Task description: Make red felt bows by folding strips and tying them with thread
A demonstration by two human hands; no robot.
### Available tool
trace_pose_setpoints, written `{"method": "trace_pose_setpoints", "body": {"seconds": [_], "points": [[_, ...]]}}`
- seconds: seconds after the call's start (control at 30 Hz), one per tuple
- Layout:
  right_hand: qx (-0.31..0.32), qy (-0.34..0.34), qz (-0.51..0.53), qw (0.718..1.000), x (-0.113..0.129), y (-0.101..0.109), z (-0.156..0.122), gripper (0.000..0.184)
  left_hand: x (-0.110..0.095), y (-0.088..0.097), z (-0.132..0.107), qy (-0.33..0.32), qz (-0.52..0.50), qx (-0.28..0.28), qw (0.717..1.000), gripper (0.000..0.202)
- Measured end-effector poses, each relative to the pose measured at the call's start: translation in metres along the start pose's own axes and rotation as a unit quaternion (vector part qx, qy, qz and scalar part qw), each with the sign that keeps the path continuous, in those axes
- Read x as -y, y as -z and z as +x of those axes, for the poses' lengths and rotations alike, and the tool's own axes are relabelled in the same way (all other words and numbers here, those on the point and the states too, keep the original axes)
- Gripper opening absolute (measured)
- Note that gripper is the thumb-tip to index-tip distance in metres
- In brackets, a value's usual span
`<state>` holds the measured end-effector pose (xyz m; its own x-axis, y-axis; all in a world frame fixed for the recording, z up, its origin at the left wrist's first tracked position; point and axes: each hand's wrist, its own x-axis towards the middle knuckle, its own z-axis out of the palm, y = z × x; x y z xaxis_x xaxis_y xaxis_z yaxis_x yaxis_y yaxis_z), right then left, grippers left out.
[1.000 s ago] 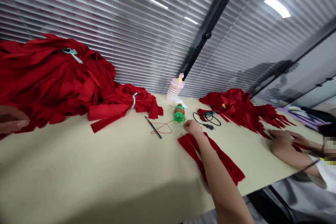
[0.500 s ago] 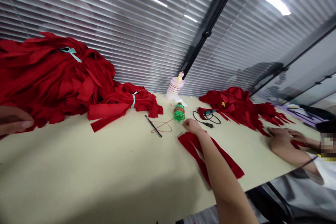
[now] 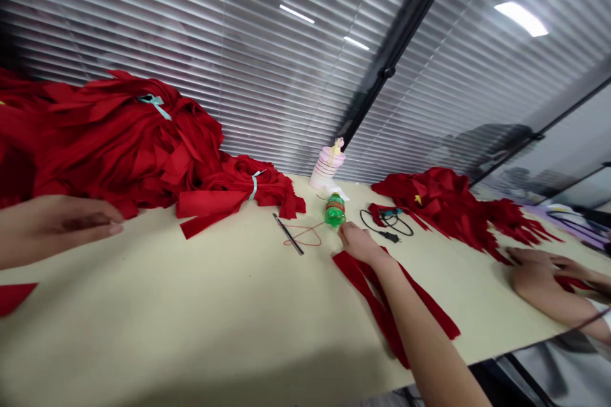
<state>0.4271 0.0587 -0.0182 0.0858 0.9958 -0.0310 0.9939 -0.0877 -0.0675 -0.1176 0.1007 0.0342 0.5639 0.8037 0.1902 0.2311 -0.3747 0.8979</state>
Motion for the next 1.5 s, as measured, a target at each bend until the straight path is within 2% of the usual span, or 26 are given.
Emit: {"method": "trace_pose_setpoints", "body": {"seconds": [0.07, 0.17, 0.2, 0.27, 0.33, 0.43, 0.57, 0.7, 0.93, 1.17, 1.33, 1.5], "points": [[-0.013, 0.072, 0.046, 0.996, 0.04, 0.012, -0.012, 0.018, -0.002, -0.025, 0.003, 0.01, -0.01, -0.012, 1.0, 0.021], [-0.036, 0.172, 0.13, 0.976, 0.118, 0.015, -0.024, 0.019, -0.003, -0.066, 0.008, 0.031, -0.023, -0.017, 0.999, 0.025], [-0.035, 0.208, 0.22, 0.952, 0.145, 0.012, -0.026, 0.017, -0.002, -0.078, 0.009, 0.04, -0.027, -0.015, 0.999, 0.026], [0.004, 0.247, 0.404, 0.881, 0.194, -0.003, -0.027, 0.016, 0.002, -0.097, 0.01, 0.058, -0.037, -0.004, 0.998, 0.025], [0.047, 0.238, 0.532, 0.811, 0.231, -0.023, -0.024, 0.019, 0.011, -0.109, 0.011, 0.083, -0.075, -0.005, 0.994, 0.026], [0.067, 0.229, 0.577, 0.781, 0.259, -0.054, -0.017, 0.022, 0.027, -0.114, 0.013, 0.095, -0.117, -0.026, 0.988, 0.021], [0.08, 0.215, 0.6, 0.766, 0.272, -0.079, -0.011, 0.025, 0.044, -0.113, 0.018, 0.106, -0.114, -0.041, 0.987, 0.02], [0.064, 0.189, 0.611, 0.766, 0.277, -0.088, -0.01, 0.022, 0.056, -0.117, 0.021, 0.105, -0.105, -0.06, 0.987, 0.019], [0.067, 0.171, 0.613, 0.768, 0.27, -0.086, -0.011, 0.019, 0.061, -0.126, 0.018, 0.113, -0.077, -0.061, 0.989, 0.02], [0.032, 0.155, 0.57, 0.806, 0.275, -0.08, -0.017, 0.017, 0.062, -0.132, 0.012, 0.116, -0.006, -0.074, 0.99, 0.017], [0.019, 0.164, 0.557, 0.814, 0.276, -0.08, -0.019, 0.017, 0.063, -0.134, 0.008, 0.102, 0.046, -0.072, 0.991, 0.019], [0.02, 0.164, 0.562, 0.81, 0.276, -0.077, -0.019, 0.018, 0.062, -0.135, 0.009, 0.101, 0.048, -0.07, 0.991, 0.019]]}}
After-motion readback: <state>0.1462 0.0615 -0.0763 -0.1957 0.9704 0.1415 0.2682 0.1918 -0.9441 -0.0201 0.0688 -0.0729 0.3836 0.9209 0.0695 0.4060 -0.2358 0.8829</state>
